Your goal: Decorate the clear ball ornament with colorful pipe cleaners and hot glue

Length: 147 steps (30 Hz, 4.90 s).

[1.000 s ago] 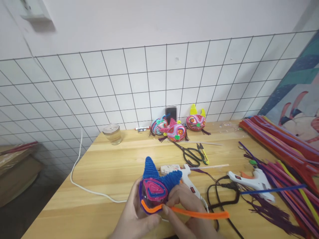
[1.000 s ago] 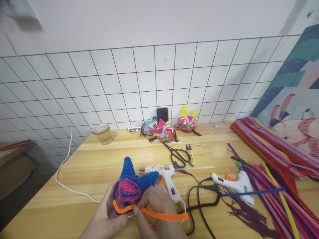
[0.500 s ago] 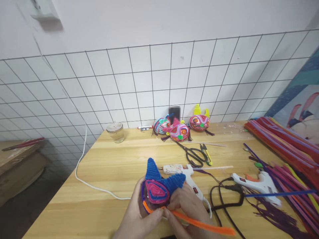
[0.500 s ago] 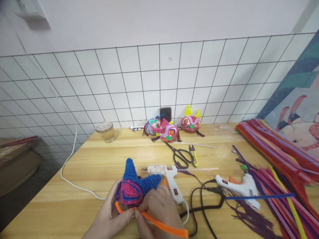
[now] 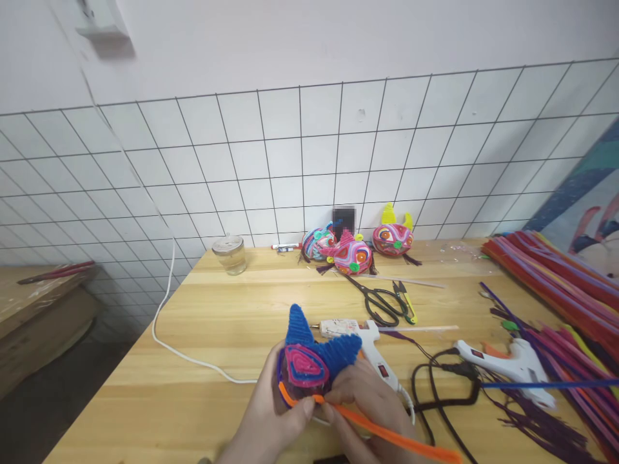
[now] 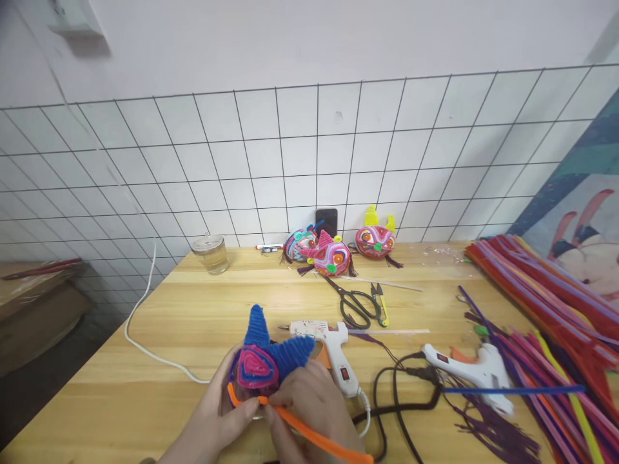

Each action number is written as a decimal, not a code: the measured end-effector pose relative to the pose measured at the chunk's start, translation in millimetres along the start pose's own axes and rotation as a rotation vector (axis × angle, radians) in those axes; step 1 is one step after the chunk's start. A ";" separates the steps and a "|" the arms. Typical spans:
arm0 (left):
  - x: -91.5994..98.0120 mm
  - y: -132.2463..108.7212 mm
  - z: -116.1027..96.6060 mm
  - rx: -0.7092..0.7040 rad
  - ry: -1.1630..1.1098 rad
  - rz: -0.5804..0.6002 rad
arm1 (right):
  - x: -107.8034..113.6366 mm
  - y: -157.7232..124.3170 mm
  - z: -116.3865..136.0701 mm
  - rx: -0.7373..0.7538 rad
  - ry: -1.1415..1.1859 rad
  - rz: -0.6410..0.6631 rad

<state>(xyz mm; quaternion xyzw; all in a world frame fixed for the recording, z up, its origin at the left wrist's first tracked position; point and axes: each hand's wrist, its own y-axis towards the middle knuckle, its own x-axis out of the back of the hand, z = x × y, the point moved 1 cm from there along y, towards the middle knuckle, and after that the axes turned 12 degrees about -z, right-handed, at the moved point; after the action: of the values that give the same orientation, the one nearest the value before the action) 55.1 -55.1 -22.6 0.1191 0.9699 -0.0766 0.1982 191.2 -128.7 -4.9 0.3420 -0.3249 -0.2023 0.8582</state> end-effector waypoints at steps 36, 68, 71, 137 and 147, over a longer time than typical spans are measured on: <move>10.9 6.6 -7.0 0.143 0.080 0.056 | 7.1 1.6 -1.0 -0.176 0.129 -0.029; 3.7 6.0 3.6 0.029 -0.018 0.022 | 1.4 -3.2 -5.7 -0.237 0.110 -0.008; 3.5 4.8 3.6 0.027 -0.021 0.016 | 0.2 -5.8 -6.3 -0.261 0.108 0.010; 29.1 30.4 -8.0 -0.149 0.015 -0.182 | 35.7 4.6 -83.0 -0.734 -0.616 0.452; 40.1 33.7 -9.7 -0.131 0.026 -0.214 | 34.6 2.0 -93.6 -0.842 -0.446 0.374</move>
<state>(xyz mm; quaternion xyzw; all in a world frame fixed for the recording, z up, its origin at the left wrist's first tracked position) 24.6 -12.8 -33.3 0.0025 0.9825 -0.0321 0.1836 281.0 -104.4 -40.9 -0.1490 -0.4461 -0.2269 0.8528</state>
